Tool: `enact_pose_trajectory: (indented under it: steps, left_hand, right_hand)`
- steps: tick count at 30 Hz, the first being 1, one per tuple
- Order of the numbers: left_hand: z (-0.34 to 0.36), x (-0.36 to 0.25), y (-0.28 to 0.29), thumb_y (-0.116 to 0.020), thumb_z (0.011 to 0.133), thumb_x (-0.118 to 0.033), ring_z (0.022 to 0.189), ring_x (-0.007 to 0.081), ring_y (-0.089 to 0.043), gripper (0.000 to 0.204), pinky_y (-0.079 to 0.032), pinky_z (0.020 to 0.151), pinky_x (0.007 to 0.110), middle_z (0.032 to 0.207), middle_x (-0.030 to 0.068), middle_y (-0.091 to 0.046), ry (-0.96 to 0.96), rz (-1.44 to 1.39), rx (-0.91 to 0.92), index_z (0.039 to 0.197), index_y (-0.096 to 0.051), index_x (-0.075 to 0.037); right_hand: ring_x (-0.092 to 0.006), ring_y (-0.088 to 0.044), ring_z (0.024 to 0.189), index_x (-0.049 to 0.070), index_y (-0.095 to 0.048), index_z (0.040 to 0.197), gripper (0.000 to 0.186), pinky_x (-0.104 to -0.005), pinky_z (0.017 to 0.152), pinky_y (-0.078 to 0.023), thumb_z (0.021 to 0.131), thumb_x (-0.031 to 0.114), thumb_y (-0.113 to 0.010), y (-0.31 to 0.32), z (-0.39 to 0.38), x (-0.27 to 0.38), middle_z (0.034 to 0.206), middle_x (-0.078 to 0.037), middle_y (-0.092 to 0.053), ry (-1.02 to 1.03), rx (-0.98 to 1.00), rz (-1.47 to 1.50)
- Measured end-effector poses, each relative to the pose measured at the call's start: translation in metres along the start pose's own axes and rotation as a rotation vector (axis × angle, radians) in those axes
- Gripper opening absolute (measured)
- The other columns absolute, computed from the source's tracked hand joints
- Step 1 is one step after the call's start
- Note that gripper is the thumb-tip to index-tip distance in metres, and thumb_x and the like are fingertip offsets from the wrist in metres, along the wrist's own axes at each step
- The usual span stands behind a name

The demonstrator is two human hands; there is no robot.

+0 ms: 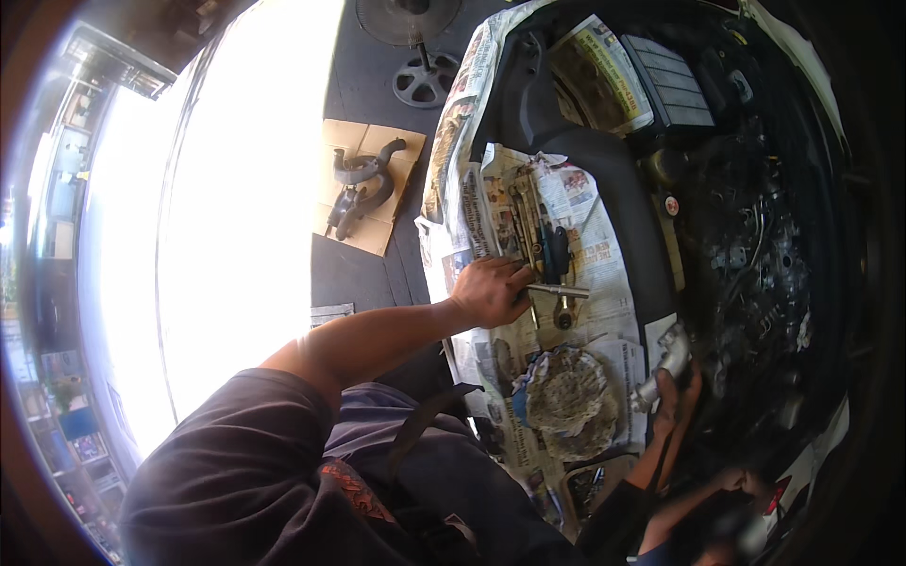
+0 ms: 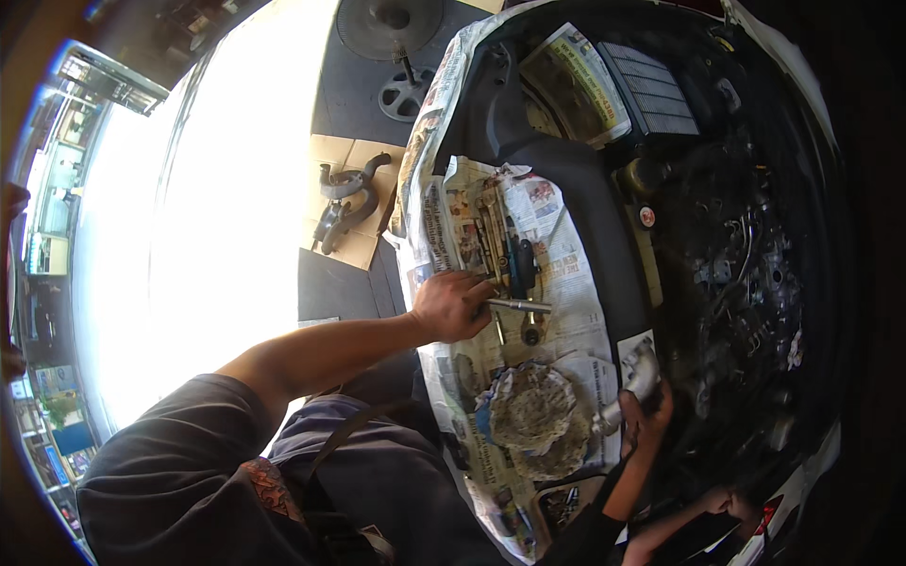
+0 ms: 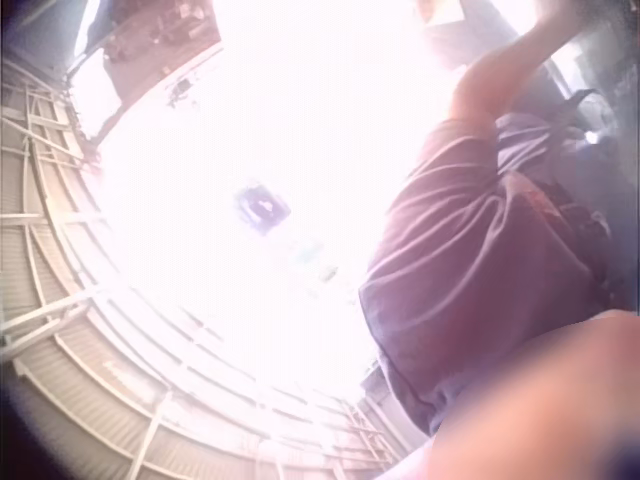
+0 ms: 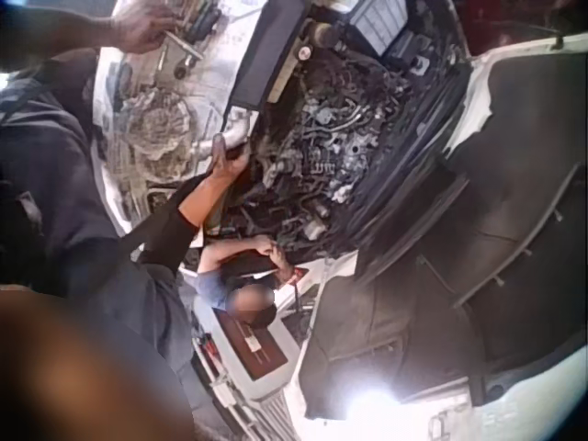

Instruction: The person works under the hood of a car, using a wrench to loosen and remove bolts from engine components. He removes a metal part and places it on a newspaper-covered surface, then adjusts the newspaper and continues working on the engine with another person assisting nearby.

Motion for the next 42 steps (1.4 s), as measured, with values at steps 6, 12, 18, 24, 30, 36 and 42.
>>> enact_pose_trajectory:
  steps: [6,12,18,24,30,36,42]
  left_hand:
    - [-0.005,0.008,0.002,-0.073,0.089,-0.032,0.088,0.0376,-0.072,0.038,-0.058,0.077,0.051,0.093,0.0166,-0.070,0.016,-0.040,0.028,0.118,-0.068,-0.007]
    - [-0.021,0.070,0.067,-0.069,0.100,-0.019,0.077,0.0371,-0.073,0.031,-0.056,0.071,0.050,0.089,0.0200,-0.074,-0.199,-0.736,-0.101,0.124,-0.067,0.000]
    - [-0.162,0.385,0.103,-0.063,0.110,-0.016,0.066,0.0205,-0.058,0.019,-0.047,0.064,0.040,0.074,0.0125,-0.059,0.104,-0.826,-0.022,0.112,-0.064,0.003]
    - [-0.538,0.715,0.127,-0.061,0.108,-0.038,0.089,0.0496,-0.074,0.035,-0.056,0.076,0.058,0.090,0.0303,-0.073,1.275,0.024,0.191,0.106,-0.068,-0.003]
    - [-0.961,0.680,0.149,-0.066,0.094,-0.043,0.104,0.0478,-0.075,0.051,-0.058,0.096,0.054,0.104,0.0318,-0.077,2.026,0.252,0.369,0.103,-0.076,0.006]
    - [-1.110,0.504,0.036,-0.037,0.113,-0.050,0.112,0.0433,-0.072,0.057,-0.056,0.102,0.051,0.118,0.0279,-0.077,1.849,-0.434,0.970,0.114,-0.081,-0.013]
    - [-1.067,0.516,-0.026,-0.061,0.098,-0.056,0.087,0.0383,-0.076,0.061,-0.057,0.080,0.051,0.086,0.0242,-0.076,2.174,-0.926,0.712,0.099,-0.077,0.003]
  right_hand:
    - [-0.0244,-0.069,0.116,-0.002,-0.055,0.149,0.098,-0.0412,0.104,-0.055,0.068,0.024,-0.104,-0.163,-0.080,0.041,0.129,-0.014,-0.069,-0.017,0.434,0.310]
    - [-0.0271,-0.073,0.117,0.000,-0.065,0.139,0.094,-0.0440,0.104,-0.058,0.057,0.014,-0.109,-0.341,-0.141,0.029,0.127,-0.016,-0.073,-0.107,0.836,-0.124]
    - [-0.0240,-0.076,0.107,0.001,-0.069,0.135,0.075,-0.0388,0.094,-0.060,0.079,0.043,-0.097,-0.624,-0.115,-0.133,0.123,-0.018,-0.076,-0.137,0.840,-0.411]
    - [-0.0301,-0.077,0.110,0.001,-0.068,0.137,0.079,-0.0431,0.094,-0.059,0.085,0.057,-0.086,-0.963,-0.024,-0.384,0.118,-0.019,-0.077,-0.336,0.833,-0.516]
    - [-0.0415,-0.073,0.120,-0.002,-0.065,0.134,0.079,-0.0461,0.100,-0.058,0.087,0.058,-0.084,-1.271,0.025,-0.520,0.129,-0.027,-0.074,-0.014,0.792,-0.912]
    - [-0.0387,-0.075,0.120,-0.001,-0.067,0.128,0.067,-0.0470,0.098,-0.062,0.088,0.047,-0.090,-1.462,0.054,-0.568,0.127,-0.025,-0.076,-0.050,0.674,-0.975]
    - [-0.0404,-0.071,0.126,-0.003,-0.067,0.135,0.075,-0.0482,0.104,-0.059,0.096,0.060,-0.076,-1.418,0.036,-0.599,0.135,-0.028,-0.072,0.009,0.675,-1.125]
Point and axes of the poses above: each hand's wrist, its own z-axis towards the middle knuckle, its own y-axis out of the back of the hand, x = y × z, the point moved 3 cm from there along z, towards the middle knuckle
